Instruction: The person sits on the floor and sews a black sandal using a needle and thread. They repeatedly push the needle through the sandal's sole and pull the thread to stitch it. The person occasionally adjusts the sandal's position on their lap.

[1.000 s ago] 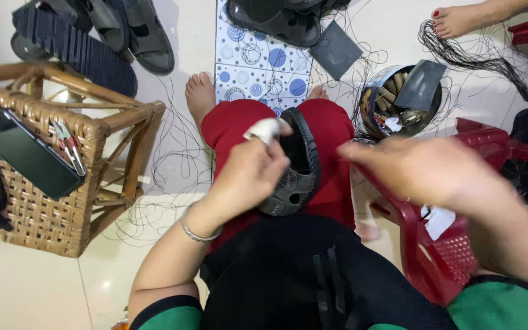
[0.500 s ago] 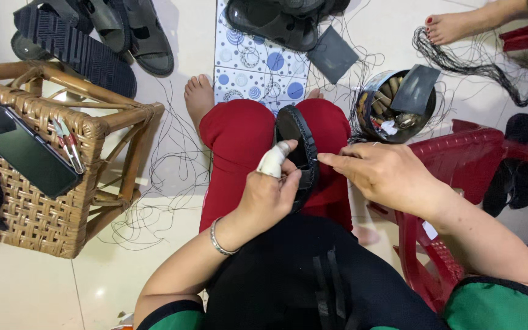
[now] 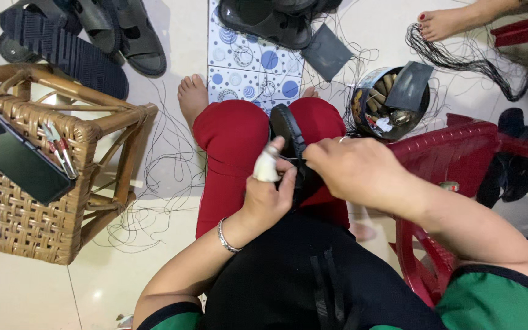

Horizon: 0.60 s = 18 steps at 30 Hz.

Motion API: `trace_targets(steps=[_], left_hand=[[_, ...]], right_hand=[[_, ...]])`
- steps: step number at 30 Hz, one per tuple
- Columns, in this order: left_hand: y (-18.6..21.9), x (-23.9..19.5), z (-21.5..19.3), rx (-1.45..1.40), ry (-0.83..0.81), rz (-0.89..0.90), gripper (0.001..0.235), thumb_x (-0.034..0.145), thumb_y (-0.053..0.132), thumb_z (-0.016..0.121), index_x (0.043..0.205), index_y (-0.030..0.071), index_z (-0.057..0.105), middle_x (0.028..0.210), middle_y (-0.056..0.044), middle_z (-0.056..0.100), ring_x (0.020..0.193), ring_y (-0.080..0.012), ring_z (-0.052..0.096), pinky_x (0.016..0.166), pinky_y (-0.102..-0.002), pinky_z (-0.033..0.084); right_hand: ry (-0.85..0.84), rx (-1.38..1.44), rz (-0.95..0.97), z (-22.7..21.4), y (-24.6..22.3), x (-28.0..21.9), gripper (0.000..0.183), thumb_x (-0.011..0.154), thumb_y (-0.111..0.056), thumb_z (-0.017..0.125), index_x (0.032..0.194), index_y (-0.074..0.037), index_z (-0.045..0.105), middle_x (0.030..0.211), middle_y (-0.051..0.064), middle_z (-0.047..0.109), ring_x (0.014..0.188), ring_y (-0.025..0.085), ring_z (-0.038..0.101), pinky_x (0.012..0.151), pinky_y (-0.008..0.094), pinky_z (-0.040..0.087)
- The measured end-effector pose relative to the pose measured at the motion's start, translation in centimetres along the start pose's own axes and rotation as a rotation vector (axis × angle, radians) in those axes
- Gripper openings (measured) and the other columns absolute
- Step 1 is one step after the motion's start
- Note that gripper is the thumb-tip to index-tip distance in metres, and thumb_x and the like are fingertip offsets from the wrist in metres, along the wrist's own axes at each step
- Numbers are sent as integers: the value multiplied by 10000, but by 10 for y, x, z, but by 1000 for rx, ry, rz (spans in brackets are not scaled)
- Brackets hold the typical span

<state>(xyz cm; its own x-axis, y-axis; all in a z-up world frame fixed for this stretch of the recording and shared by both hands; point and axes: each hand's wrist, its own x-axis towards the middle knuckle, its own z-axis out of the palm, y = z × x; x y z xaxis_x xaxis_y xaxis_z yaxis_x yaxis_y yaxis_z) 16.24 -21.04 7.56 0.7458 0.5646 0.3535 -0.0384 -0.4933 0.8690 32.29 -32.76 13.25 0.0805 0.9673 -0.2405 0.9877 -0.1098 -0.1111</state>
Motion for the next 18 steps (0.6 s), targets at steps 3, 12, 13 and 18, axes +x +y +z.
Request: trace_targets(steps=[3,12,13,18], left_hand=[[17,33,-20,-229,-142,-738,65,895,85,683,852,38,698,593,-82,711,491,-213,727,470,-282,569],[-8,32,-23,-83,-649,-514,209,891,144,663,760,-17,687,589,-196,679,575,-405,711,491,-411,555],[-6,40,-34,-125,-681,-604,167,941,153,606,1072,50,596,599,-78,590,548,-268,606,550,-380,502],[-11,41,-55,-243,-613,-622,593,991,59,546,1553,97,363,769,104,510,539,-45,450,620,-227,456]], right_hand=[[103,251,11,0,9,-2,138,1000,-260,593,1044,-142,650,750,87,647,638,329,697,539,426,555],[93,197,23,-47,23,-14,253,999,-186,622,1234,-174,714,861,93,733,722,253,743,592,369,586],[-509,169,221,-65,35,-4,384,1028,-314,405,1393,-412,475,994,-69,692,835,128,707,599,302,551],[-291,533,117,-38,77,-50,564,880,-437,612,1425,-296,587,1270,8,754,268,108,512,445,309,691]])
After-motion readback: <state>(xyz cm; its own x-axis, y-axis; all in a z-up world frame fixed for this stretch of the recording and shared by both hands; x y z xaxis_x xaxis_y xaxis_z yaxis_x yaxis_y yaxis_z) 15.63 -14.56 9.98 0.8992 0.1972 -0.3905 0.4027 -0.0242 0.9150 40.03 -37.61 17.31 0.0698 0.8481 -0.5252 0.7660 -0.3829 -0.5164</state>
